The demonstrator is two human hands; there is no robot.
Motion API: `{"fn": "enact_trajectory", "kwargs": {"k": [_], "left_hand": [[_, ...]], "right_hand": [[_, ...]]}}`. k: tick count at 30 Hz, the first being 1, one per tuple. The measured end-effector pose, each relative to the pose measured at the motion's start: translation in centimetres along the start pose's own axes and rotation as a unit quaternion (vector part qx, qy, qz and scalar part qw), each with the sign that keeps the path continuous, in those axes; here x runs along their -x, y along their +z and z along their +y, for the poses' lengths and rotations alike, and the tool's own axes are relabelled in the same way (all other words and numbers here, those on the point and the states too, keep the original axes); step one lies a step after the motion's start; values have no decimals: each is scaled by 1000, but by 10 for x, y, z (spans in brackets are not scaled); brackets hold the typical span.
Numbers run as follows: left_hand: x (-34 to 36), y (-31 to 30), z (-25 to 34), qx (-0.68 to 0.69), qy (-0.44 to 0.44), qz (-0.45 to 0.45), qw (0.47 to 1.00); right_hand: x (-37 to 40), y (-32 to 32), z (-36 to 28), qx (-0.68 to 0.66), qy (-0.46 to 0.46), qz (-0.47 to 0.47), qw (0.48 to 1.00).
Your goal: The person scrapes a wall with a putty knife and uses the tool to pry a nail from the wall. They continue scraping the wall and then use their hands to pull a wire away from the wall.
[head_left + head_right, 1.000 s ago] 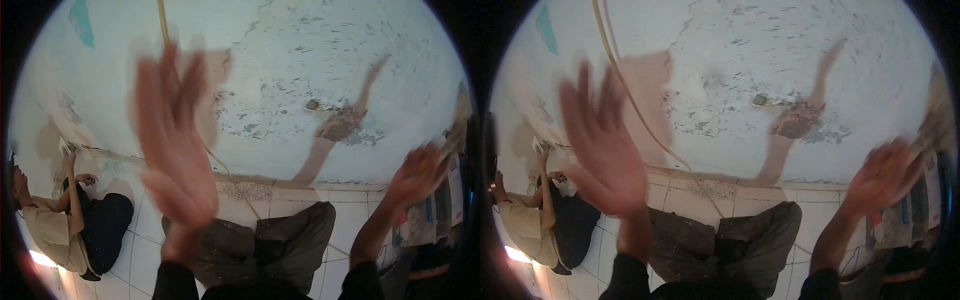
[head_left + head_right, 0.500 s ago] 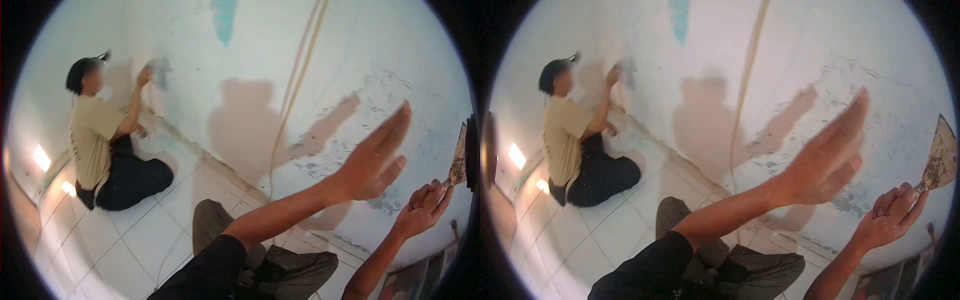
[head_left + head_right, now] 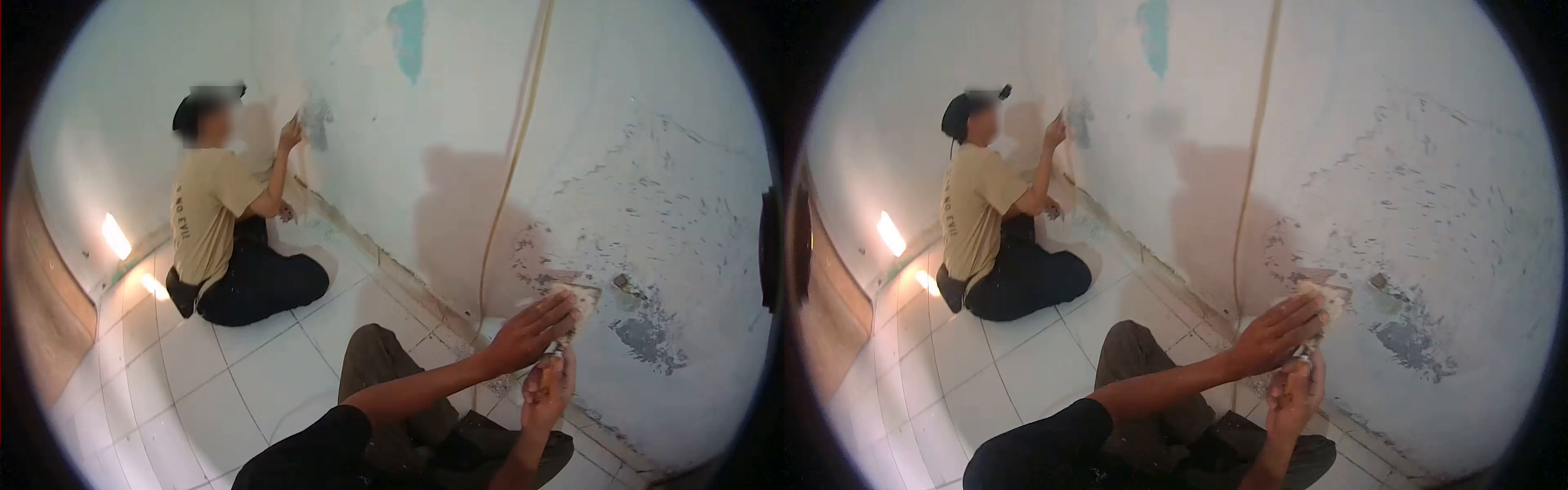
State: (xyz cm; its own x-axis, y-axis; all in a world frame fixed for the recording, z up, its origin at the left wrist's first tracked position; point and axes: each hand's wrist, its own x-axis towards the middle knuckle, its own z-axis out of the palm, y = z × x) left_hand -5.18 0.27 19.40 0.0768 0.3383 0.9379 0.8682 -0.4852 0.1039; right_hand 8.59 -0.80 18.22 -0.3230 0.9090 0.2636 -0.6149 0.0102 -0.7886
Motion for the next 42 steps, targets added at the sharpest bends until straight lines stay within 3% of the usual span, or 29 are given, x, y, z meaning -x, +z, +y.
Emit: {"fn": "enact_trajectory", "kwargs": {"k": [2,7,9,16,19,24,27,31,33,42], "left_hand": [[0,4,-9,24,-24,-22,999],[-8,2,-25,31,46,-49,997],[-11,3,-33,-1,34,-50,998],[-36,-4,-42,-78,60,-40,994],[-29,-1,-45,-101,60,-3,993],[-50,-6,-58,-85,56,7,995],[-49,-5,-64,-108,71,1,992],[-48,-6,-68,-119,67,14,991],[-52,-9,-69,-119,61,-1,991],[-49,-9,-75,-98,28,14,995]], "right_hand": [[-4,8,4,-59,83,-67,993],[-21,3,5,-142,101,-97,980],[-26,5,9,-165,125,-137,969],[-38,28,8,-168,118,-93,974],[-41,27,9,-169,138,-145,965],[-61,53,9,-4,86,-71,994],[-64,57,11,20,66,-74,995],[-66,56,20,2,70,-72,995],[-70,59,21,-71,109,-46,990],[-72,67,19,-20,86,-41,995]]}}
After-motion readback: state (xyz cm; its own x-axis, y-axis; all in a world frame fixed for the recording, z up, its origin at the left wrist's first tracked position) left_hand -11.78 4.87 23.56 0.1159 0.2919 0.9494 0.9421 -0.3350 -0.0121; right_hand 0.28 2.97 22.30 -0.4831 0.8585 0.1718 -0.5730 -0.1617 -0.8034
